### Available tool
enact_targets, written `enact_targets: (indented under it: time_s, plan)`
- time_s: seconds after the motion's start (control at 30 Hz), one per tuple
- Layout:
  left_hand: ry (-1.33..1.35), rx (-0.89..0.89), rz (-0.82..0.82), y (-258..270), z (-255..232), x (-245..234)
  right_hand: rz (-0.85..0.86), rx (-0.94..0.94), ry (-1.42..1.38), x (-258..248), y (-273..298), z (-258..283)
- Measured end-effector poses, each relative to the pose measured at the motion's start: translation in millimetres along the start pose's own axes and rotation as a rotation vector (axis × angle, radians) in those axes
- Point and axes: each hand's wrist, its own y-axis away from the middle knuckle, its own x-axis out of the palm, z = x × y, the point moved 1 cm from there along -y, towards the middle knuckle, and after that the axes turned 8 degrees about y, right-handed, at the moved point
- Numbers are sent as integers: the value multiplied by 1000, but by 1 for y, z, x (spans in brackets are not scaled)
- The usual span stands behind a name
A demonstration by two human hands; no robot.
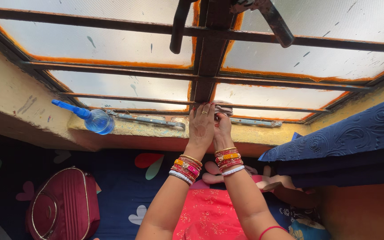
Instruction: The person cleans a window with metal grilles using a spray bottle and a cloth. They spray the window and wipe the glass and frame repeatedly, focusing on different sections of the window.
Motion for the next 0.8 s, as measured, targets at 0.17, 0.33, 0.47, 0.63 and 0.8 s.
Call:
enact_targets:
  time_s: [0.17,0.33,0.47,0.63,0.8]
  plan:
    - [-122,-19,32,-5,-9,6,-255,1,-229,-24,3,40]
    - [-237,-71,92,-9,-23,15,-172,-161,-330,-100,-7,157]
    - [-247,-87,83,-10,-27,15,-305,-298,-386,-149,1,250]
    - [-257,-57,41,-7,-30,14,-386,-496,-186,-176,12,302]
    - [-275,-53,37,-4,-33,14,-577,-671,-40,-168,-6,262]
